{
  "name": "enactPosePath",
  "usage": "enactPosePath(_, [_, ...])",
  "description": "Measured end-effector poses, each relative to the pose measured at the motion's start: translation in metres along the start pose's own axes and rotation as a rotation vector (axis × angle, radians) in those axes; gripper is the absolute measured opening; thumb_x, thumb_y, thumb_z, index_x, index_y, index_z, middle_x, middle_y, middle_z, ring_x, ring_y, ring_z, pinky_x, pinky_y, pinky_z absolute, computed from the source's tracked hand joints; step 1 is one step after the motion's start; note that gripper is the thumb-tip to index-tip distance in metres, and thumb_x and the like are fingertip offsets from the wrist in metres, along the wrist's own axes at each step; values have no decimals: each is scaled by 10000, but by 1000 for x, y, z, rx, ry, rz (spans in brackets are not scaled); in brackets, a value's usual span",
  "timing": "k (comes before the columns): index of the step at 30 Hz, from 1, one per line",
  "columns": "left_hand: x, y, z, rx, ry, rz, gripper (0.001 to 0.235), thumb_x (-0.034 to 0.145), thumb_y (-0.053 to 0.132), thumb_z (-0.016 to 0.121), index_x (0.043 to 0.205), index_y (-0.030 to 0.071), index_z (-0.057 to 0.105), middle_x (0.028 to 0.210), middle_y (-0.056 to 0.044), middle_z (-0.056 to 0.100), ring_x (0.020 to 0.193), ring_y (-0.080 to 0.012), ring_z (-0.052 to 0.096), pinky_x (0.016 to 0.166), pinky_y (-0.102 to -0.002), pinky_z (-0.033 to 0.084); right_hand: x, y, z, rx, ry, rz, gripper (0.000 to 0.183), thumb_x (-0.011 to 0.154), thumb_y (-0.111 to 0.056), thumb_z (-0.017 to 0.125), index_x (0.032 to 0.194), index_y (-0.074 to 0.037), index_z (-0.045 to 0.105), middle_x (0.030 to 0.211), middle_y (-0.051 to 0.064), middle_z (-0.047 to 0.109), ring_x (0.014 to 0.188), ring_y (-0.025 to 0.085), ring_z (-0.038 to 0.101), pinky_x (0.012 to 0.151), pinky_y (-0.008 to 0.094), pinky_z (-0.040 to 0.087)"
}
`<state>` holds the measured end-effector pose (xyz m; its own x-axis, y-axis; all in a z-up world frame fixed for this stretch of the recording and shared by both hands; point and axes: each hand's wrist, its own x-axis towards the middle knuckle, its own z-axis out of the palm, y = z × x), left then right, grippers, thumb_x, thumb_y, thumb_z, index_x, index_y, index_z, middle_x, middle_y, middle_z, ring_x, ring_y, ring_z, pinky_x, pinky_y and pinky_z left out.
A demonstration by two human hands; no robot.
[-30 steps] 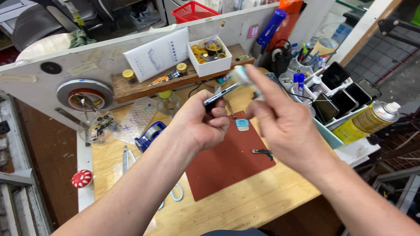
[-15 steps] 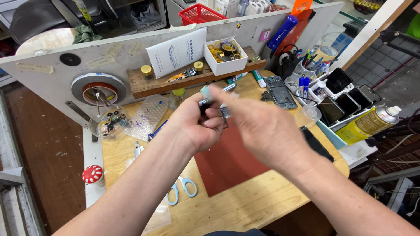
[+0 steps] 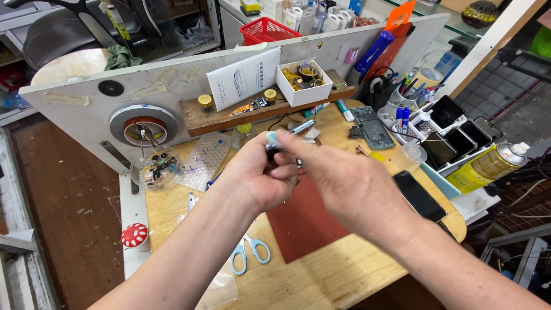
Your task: The person cleans the internal components of a disassembled smartphone using a toothbrush and compressed air, then uses a screwdriver to remove and reattach small metal brackets and connectors. The person handles the phone chassis, battery, and camera module throughout the process.
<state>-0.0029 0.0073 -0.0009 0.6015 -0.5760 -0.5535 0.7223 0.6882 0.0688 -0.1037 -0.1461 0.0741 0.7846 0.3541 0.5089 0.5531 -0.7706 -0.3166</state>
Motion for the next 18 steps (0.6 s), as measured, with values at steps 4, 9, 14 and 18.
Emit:
enactPosePath(4, [-3, 1, -2, 7, 27, 29, 211, 930, 183, 567, 780, 35, 569, 627, -19, 536, 478, -84, 448, 361, -209, 280, 3, 3, 1, -10, 95, 25, 497, 987, -65, 590, 1451, -239, 562, 1159, 125, 746, 947, 302, 748, 737, 398, 603])
enactPosePath(9, [-7, -1, 2, 12, -36, 34, 208, 939, 178, 596, 762, 77, 556, 627, 0, 541, 467, -79, 455, 353, -207, 282, 8, -5, -7, -72, -22, 111, 506, 970, -93, 616, 1436, -287, 593, 975, 101, 765, 821, 295, 738, 659, 425, 578])
enactPosePath(14, [-15, 1, 8, 68, -41, 88, 206, 962, 167, 626, 775, 98, 574, 631, 20, 556, 456, -56, 453, 353, -192, 283, 7, -6, -11, -61, -33, -40, 529, 956, -77, 622, 1447, -270, 591, 832, 127, 708, 740, 282, 716, 668, 422, 575])
enactPosePath(18, [-22, 6, 6, 13, -42, 37, 199, 957, 177, 568, 797, 61, 568, 613, -1, 529, 462, -76, 444, 358, -208, 279, 7, -2, -9, -48, 38, 86, 568, 946, -31, 586, 1451, -291, 577, 922, 109, 742, 762, 277, 732, 659, 413, 577])
